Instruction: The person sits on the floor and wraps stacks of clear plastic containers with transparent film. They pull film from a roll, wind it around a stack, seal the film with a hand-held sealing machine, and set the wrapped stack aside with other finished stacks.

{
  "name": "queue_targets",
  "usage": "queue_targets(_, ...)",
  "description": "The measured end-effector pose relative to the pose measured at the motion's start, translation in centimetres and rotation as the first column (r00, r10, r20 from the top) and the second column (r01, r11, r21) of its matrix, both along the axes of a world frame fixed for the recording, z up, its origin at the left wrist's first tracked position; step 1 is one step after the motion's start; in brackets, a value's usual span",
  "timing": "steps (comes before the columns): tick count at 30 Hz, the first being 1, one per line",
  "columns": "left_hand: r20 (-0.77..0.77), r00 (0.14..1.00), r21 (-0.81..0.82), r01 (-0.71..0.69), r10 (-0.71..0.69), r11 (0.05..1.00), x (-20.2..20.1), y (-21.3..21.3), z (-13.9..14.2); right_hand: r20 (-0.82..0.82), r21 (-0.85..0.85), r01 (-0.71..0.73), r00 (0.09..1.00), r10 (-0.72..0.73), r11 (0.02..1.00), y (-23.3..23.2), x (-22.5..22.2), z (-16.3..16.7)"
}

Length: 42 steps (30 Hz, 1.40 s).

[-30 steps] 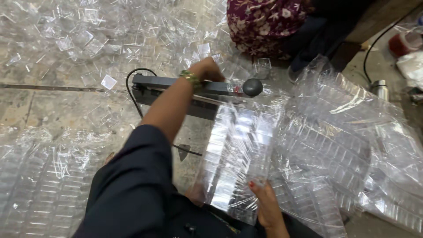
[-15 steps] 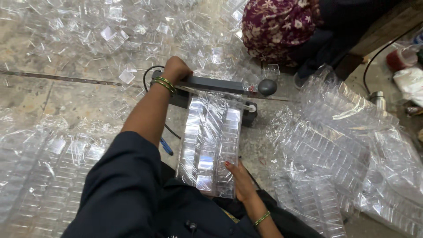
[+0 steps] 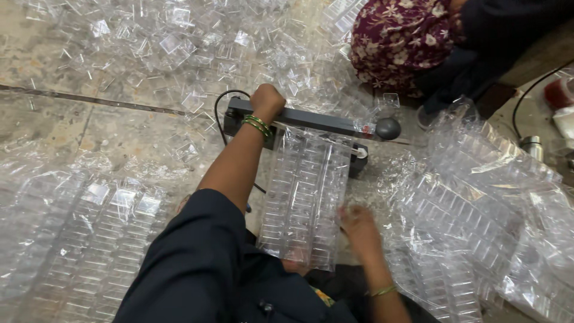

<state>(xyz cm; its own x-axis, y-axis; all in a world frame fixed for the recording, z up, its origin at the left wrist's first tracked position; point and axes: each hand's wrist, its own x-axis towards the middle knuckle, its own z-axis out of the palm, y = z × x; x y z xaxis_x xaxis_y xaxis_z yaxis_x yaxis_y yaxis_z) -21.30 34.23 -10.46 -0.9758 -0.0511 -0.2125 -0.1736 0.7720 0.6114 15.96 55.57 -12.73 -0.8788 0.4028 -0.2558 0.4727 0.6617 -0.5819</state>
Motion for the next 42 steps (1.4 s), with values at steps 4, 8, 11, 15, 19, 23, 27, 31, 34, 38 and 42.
queue_targets(4,-0.05,0.999,-0.029,0.018,-0.019,0.999,-0.1,0.1,-0.2,-0.087,-0.263,0.165,0.977,-0.193,0.951,3.5,-4.0,-0.1)
queue_targets(8,-0.034,0.999,0.009,0.022,-0.022,1.0,-0.5,-0.2,0.2,0.107,-0.234,0.008,0.994,0.018,0.972,-0.4,-1.6,-1.9)
queue_targets(11,-0.001,0.999,-0.005,0.034,-0.034,0.999,-0.4,-0.2,0.1,0.24,-0.173,0.029,0.971,0.014,0.984,-3.2,2.0,-2.1)
queue_targets(15,0.026,0.999,-0.019,0.027,-0.026,0.999,-0.1,0.1,0.1,0.27,-0.261,0.051,0.963,0.022,0.964,-4.5,3.4,-1.0)
queue_targets(19,0.042,0.998,-0.01,0.037,-0.037,0.999,-0.4,0.2,0.3,0.107,-0.585,0.081,0.994,-0.022,0.807,-4.6,4.1,-0.9)
queue_targets(23,0.084,0.993,-0.04,0.091,-0.087,0.995,-0.5,0.0,0.2,0.142,-0.853,0.186,0.982,-0.126,0.488,-3.5,6.0,-2.0)
queue_targets(27,0.093,0.993,-0.039,0.078,-0.074,0.996,-0.6,0.3,-0.3,0.197,-0.868,0.269,0.958,-0.207,0.418,-4.8,7.4,-3.3)
queue_targets(31,0.115,0.99,-0.031,0.085,-0.081,0.996,-0.9,0.5,-0.6,0.155,-0.72,0.131,0.988,-0.026,0.682,-7.4,6.8,-4.1)
queue_targets(34,0.1,0.991,-0.033,0.088,-0.084,0.996,-1.1,0.5,-0.9,0.134,-0.684,0.004,0.984,0.121,0.729,-6.9,5.8,-3.9)
queue_targets(38,0.062,0.995,-0.04,0.084,-0.081,0.996,-1.1,0.5,-1.1,-0.091,-0.421,-0.166,0.986,0.14,0.892,-2.1,2.6,-1.9)
queue_targets(42,0.044,0.995,-0.042,0.092,-0.09,0.995,-0.8,0.5,-0.9,-0.563,-0.163,0.136,0.8,-0.205,0.977,6.2,-6.2,4.1)
